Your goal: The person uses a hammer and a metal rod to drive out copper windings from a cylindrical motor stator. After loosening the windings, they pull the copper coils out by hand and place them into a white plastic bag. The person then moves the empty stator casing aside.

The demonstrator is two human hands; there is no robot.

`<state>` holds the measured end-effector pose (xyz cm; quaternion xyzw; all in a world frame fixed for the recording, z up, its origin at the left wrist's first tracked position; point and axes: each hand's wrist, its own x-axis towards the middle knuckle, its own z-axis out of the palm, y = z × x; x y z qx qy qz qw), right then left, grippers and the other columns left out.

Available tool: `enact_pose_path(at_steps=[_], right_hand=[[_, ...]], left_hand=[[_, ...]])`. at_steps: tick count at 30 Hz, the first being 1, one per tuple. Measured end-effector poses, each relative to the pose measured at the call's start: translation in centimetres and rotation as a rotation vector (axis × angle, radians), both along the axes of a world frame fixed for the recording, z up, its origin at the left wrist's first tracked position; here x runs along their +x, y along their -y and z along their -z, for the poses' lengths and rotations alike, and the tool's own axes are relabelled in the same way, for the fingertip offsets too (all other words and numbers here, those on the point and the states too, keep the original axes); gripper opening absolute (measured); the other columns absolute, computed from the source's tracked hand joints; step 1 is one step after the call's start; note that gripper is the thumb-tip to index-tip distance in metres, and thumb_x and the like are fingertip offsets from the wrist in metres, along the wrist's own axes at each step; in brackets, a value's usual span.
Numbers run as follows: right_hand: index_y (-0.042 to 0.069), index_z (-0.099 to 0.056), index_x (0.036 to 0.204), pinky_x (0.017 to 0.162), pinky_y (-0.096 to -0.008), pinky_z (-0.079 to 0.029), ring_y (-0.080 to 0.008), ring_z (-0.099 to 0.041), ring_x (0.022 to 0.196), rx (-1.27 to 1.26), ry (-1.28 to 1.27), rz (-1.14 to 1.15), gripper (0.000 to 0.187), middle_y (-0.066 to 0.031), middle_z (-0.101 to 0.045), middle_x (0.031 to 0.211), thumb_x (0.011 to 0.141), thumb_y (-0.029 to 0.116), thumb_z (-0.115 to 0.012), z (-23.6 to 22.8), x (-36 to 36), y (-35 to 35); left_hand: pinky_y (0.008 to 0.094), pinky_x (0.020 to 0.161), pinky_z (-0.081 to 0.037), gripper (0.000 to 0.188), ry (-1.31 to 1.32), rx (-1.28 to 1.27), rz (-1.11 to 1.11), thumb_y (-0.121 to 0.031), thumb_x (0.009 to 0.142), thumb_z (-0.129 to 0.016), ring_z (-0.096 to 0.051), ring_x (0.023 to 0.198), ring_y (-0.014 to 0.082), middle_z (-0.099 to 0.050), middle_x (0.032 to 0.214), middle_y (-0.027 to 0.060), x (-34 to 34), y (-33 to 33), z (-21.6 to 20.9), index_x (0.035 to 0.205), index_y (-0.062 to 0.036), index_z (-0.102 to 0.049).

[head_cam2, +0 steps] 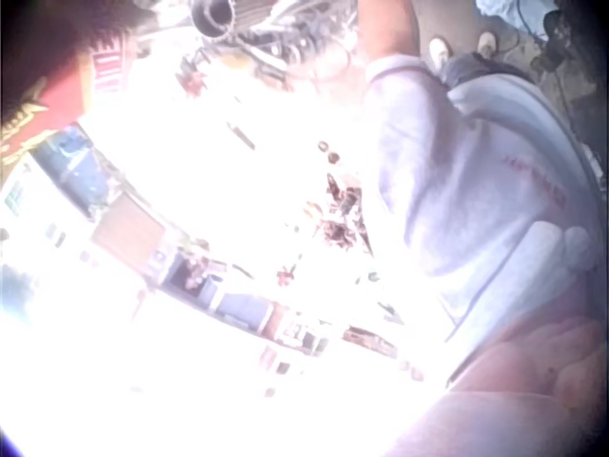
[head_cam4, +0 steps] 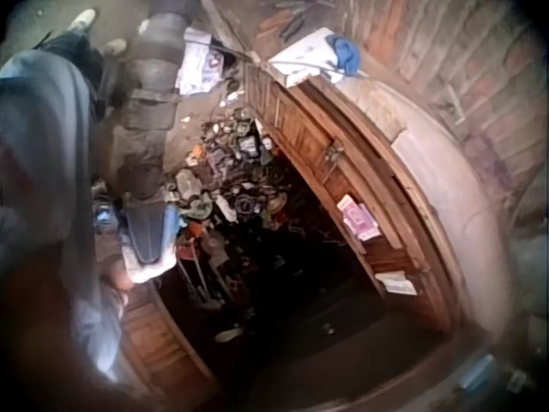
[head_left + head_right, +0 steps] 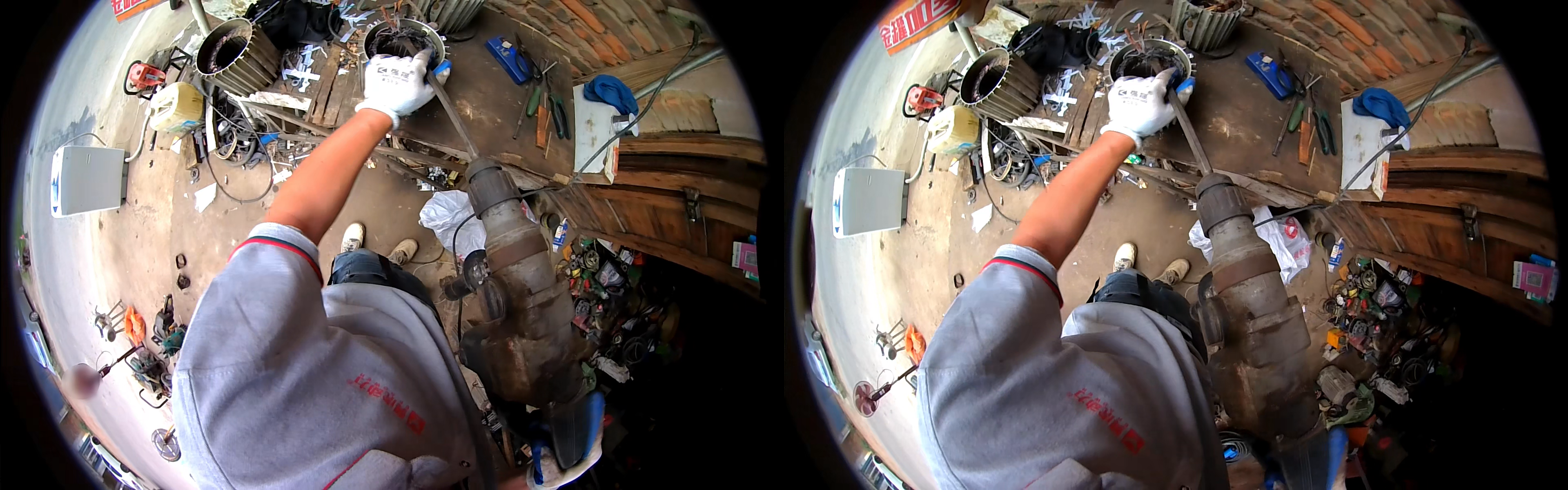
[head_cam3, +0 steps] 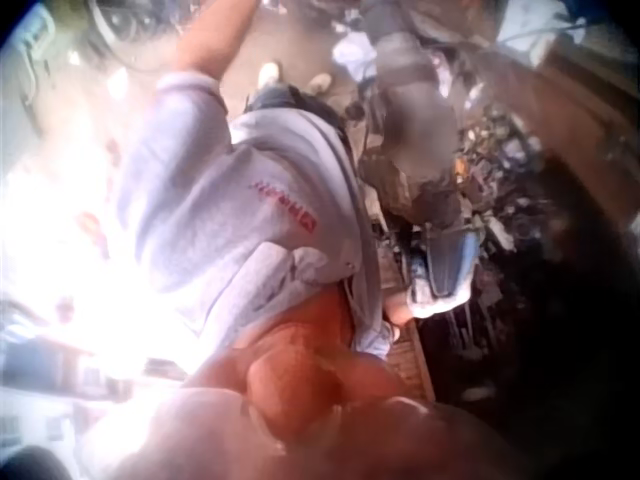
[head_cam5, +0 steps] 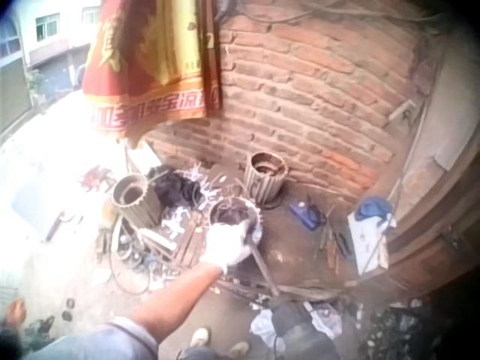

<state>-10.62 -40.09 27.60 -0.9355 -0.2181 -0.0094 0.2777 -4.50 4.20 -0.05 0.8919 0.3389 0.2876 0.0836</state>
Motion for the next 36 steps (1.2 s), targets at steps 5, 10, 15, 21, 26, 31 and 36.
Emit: enact_pose_path(at_steps=[5, 10, 15, 21, 26, 31, 36], right_hand=[[-0.011, -0.060, 0.085, 0.063, -0.0366, -0.049, -0.0234, -0.061, 0.068, 0.026, -0.004, -0.021, 0.040, -0.0162, -0.063, 0.078, 0.058, 0.018, -0.060, -0.5, -0.2, 0.0], [-0.013, -0.061, 0.090, 0.065, -0.0372, -0.050, -0.0249, -0.063, 0.070, 0.046, -0.030, -0.062, 0.046, -0.0186, -0.064, 0.082, 0.057, 0.019, -0.061, -0.5, -0.1, 0.0], [-0.016, -0.061, 0.094, 0.068, -0.0377, -0.052, -0.0263, -0.064, 0.073, 0.176, 0.007, 0.000, 0.052, -0.0209, -0.066, 0.086, 0.055, 0.019, -0.061, -0.1, -1.6, 0.2], [-0.016, -0.053, 0.117, 0.078, -0.0384, -0.053, -0.0289, -0.066, 0.083, 0.054, -0.074, -0.108, 0.072, -0.0248, -0.065, 0.100, 0.054, 0.016, -0.066, -1.3, -1.0, 0.4], [-0.016, -0.051, 0.120, 0.079, -0.0379, -0.052, -0.0290, -0.065, 0.088, 0.065, -0.090, -0.052, 0.073, -0.0261, -0.063, 0.105, 0.058, 0.016, -0.069, -1.4, -1.0, -0.5], [-0.016, -0.050, 0.120, 0.079, -0.0380, -0.052, -0.0290, -0.065, 0.088, 0.039, -0.089, -0.095, 0.073, -0.0261, -0.063, 0.106, 0.058, 0.016, -0.069, -1.6, -0.1, -0.1], [-0.016, -0.050, 0.121, 0.079, -0.0380, -0.052, -0.0289, -0.065, 0.088, 0.018, -0.085, -0.094, 0.073, -0.0261, -0.063, 0.106, 0.058, 0.016, -0.069, -1.8, 0.8, -0.1]], left_hand=[[0.0384, 0.067, -0.050, 0.068, -0.105, -0.010, 0.177, -0.064, 0.077, -0.056, -0.065, 0.069, 0.0296, -0.068, 0.076, 0.0134, -1.9, -1.9, -0.6, 0.120, -0.0116, -0.060], [0.0421, 0.075, -0.047, 0.061, -0.131, -0.012, -0.034, -0.059, 0.085, -0.049, -0.065, 0.070, 0.0329, -0.067, 0.075, 0.0147, -0.2, -0.1, -0.1, 0.119, -0.0095, -0.060], [0.0412, 0.067, -0.048, 0.046, -0.081, 0.025, 0.041, -0.052, 0.087, -0.050, -0.064, 0.066, 0.0310, -0.066, 0.068, 0.0135, -0.2, 0.3, 0.0, 0.101, -0.0125, -0.068], [0.0399, 0.067, -0.049, 0.043, 0.006, 0.082, -0.003, -0.051, 0.086, -0.053, -0.064, 0.066, 0.0300, -0.067, 0.070, 0.0137, -0.6, -0.3, 1.1, 0.098, -0.0129, -0.069], [0.0402, 0.068, -0.049, 0.044, 0.000, 0.069, 0.001, -0.051, 0.084, -0.054, -0.064, 0.065, 0.0299, -0.067, 0.069, 0.0132, -0.3, -0.3, 0.9, 0.097, -0.0117, -0.069], [0.0404, 0.067, -0.049, 0.041, -0.006, 0.031, -0.029, -0.049, 0.084, -0.054, -0.064, 0.064, 0.0301, -0.066, 0.068, 0.0132, -0.5, 0.0, 0.5, 0.096, -0.0120, -0.069], [0.0412, 0.065, -0.049, 0.038, -0.004, 0.001, -0.069, -0.046, 0.085, -0.054, -0.064, 0.063, 0.0308, -0.066, 0.067, 0.0128, -0.2, 0.1, 0.2, 0.094, -0.0124, -0.069]])
